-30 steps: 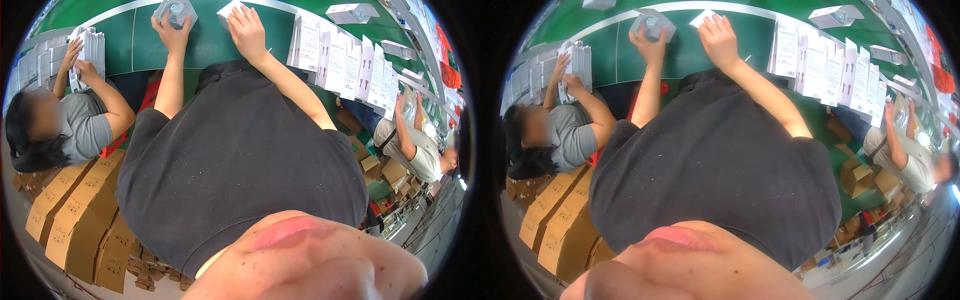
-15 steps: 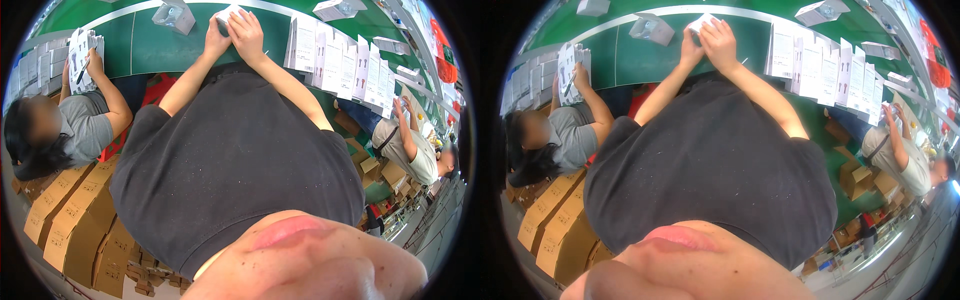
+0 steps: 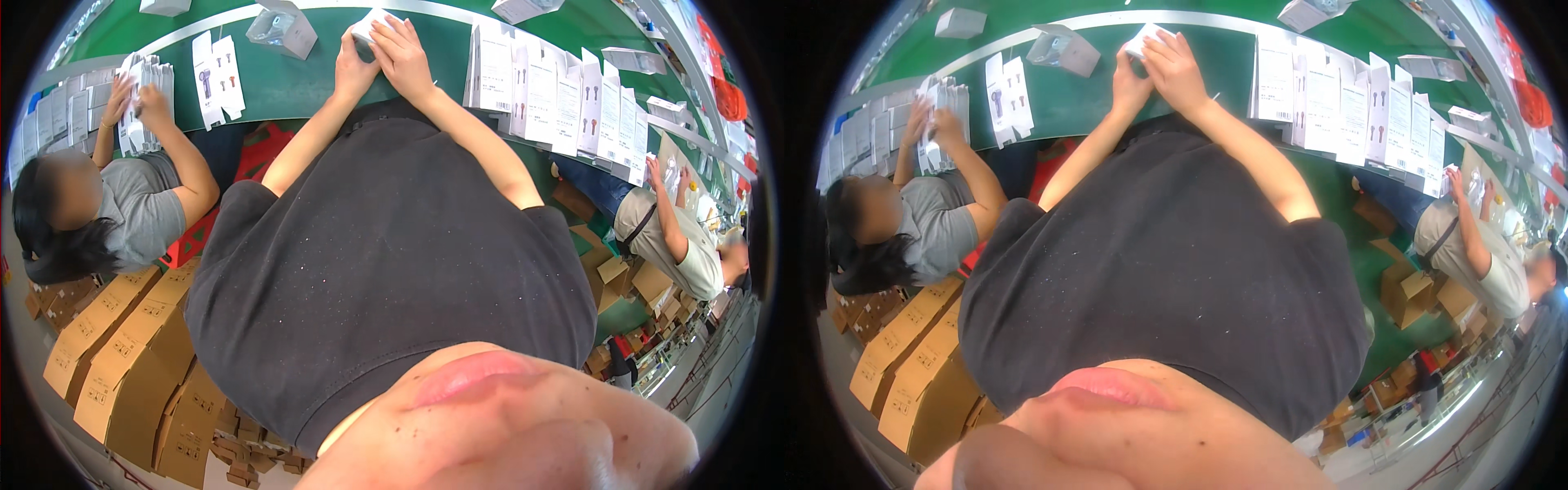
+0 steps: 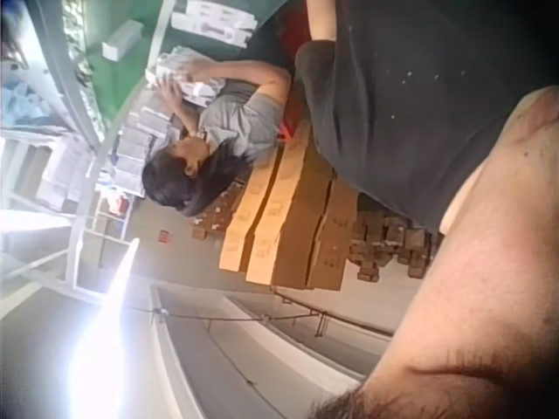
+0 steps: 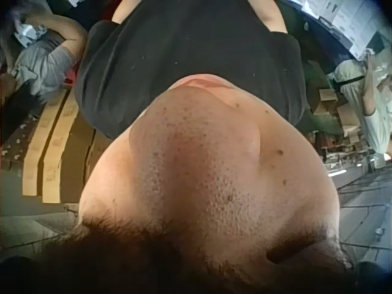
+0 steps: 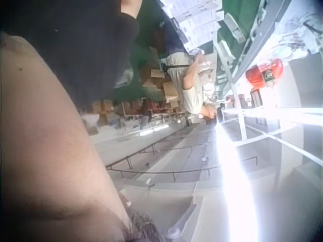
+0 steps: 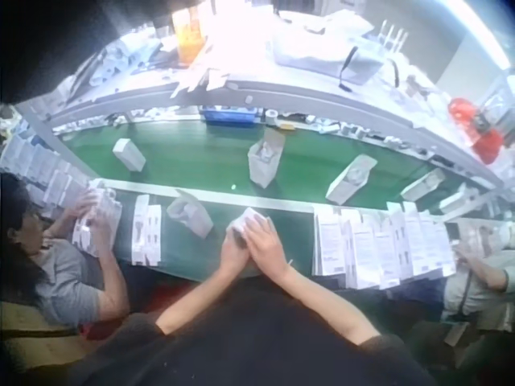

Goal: The recorder is folding small white cardboard boxes and stacking them on a factory assembly line.

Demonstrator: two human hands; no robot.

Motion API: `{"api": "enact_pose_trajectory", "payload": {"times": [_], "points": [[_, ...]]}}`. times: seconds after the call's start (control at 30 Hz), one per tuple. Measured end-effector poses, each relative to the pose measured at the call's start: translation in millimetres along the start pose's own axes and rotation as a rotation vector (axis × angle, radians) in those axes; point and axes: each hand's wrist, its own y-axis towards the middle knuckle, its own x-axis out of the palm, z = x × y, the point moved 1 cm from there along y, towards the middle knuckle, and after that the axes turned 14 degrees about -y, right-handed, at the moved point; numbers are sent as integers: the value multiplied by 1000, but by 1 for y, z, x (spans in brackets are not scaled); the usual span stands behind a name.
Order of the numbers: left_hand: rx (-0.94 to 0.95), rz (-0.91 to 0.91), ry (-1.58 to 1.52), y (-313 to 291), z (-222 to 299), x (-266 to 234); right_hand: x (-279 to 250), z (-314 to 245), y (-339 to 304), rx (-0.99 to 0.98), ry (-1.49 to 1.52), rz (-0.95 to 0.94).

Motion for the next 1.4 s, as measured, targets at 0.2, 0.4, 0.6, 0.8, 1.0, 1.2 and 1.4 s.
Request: {"api": "enact_pose_trajectory", "payload": {"times": [0.2, 0.4, 0.6, 0.8, 1.0, 1.2, 1.4], "points": [[-40, -66, 35, -2, 9, 0, 9, -1, -1, 3, -51, 28], [-105, -71, 39, -1, 4, -9, -4, -4, -13, -156, -200, -44], [152, -21, -202, 67, -19, -33, -16, 3, -2, -65, -329, -82], [219, 287, 130, 173, -9, 2, -9, 29, 16, 387, -27, -106], [-162, 344, 131, 239, 6, 9, 4, 81, 70, 424, -123, 126], [165, 404, 101, 178, 26, 21, 47, 161, 104, 463, -206, 163], [173, 363, 2, 91, 60, 1, 45, 123, 90, 348, -196, 230]]}}
